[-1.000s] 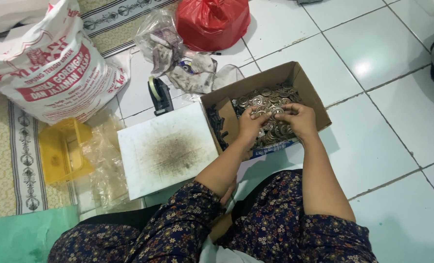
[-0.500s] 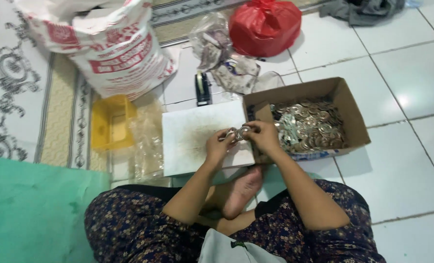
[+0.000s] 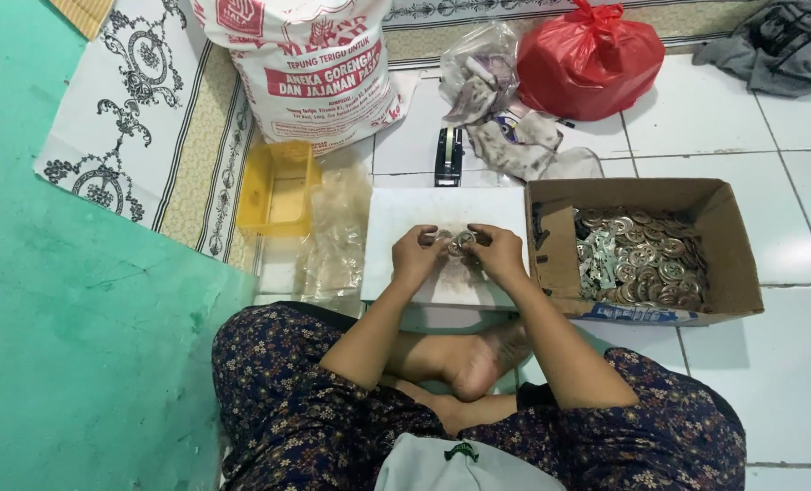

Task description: Assembling and packaging small metal components by picking them from a box, arranging them on a board, and placing them into plastic bags.

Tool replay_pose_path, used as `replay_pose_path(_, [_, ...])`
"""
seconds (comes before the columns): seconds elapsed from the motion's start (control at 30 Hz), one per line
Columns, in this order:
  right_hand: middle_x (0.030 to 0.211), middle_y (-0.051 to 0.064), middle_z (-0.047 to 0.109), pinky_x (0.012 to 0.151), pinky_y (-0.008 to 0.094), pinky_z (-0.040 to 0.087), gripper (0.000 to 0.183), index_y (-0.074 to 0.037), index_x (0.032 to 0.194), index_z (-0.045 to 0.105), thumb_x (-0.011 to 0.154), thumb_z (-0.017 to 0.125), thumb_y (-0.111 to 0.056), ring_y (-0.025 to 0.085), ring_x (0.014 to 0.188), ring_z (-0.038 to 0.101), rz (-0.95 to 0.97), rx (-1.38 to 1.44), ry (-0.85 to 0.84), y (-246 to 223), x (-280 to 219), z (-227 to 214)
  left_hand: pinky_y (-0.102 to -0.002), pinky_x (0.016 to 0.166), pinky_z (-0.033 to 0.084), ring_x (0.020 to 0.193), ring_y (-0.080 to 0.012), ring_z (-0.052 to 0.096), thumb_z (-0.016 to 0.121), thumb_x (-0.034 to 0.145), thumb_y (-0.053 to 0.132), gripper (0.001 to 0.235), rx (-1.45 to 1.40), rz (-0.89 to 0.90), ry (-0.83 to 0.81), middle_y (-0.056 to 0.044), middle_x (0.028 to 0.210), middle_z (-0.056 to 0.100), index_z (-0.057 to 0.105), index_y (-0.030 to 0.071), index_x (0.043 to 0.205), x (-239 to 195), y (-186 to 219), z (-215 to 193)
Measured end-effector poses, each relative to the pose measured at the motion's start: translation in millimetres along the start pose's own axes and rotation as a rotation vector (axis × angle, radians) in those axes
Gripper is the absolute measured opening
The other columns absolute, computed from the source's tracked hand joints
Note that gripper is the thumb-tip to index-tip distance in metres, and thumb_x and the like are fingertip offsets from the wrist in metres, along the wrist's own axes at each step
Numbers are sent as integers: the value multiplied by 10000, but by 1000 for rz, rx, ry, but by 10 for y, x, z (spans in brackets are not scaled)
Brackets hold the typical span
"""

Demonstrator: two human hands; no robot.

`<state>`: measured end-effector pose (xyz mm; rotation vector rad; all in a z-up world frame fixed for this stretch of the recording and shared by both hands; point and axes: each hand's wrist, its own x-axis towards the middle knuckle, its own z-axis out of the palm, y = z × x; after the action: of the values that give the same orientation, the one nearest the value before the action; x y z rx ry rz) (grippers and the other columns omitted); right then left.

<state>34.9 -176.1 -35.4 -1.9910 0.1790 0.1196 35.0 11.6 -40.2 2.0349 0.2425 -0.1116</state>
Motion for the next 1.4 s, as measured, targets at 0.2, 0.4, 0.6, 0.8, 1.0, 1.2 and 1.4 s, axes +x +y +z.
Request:
replay_pose_path(0.2, [1179,198,735,760,386,640,429,-67,1268,735,848,786,-2,319,949,743,-38,-168,46,-52,-58,-121,-415,891,572,1087,-293,657,718,894,353,292,368,144,100,-56,1096,668,742,181,1129,-73,213,-170])
replay_pose_path(0.4, [1149,200,742,703,389,607,389,-108,1226,757,841,804,-79,266,817,735,-49,-142,64,277,85,-635,-442,838,580,963,-323,696,744,878,292,253,195,362,33,-66,1015,678,731,199,1113,-2,499,428])
replay_pose_path(0.6, [1063,177,775,920,471,561,312,-122,1134,799,829,816,-185,412,1056,700,-78,-445,227,677,82,-1671,-459,815,585,921,-353,716,707,889,234,232,188,499,-247,-109,981,696,729,140,1100,-27,950,1607])
replay_pose_path(0.8, [1107,180,767,943,445,558,365,-68,1219,776,854,785,-70,371,1096,702,179,-539,323,1431,-220,-2552,-431,893,573,1028,-328,710,677,896,187,267,145,499,-510,-112,1036,693,743,134,1149,-267,1224,2643])
replay_pose_path(1.0, [1201,182,733,976,461,572,478,-183,1320,739,863,690,-52,350,1123,698,431,-696,221,1442,-622,-2667,-427,910,567,1066,-308,702,662,885,176,331,360,503,-630,-143,1064,697,719,105,1204,-434,1190,3260])
replay_pose_path(1.2, [1292,288,642,953,539,565,369,-37,1263,746,908,649,-57,419,1128,668,464,-783,198,1196,-605,-2592,-488,980,559,1206,-396,640,637,901,174,441,440,433,-740,-247,1265,617,647,75,1330,-525,1144,3360])
replay_pose_path(1.4, [1271,229,642,941,495,574,315,-117,1200,787,921,643,-90,396,1130,639,444,-858,156,1384,-556,-2636,-529,1009,552,1246,-443,603,674,900,229,399,409,369,-800,-253,1319,574,683,143,1289,-621,1285,3163])
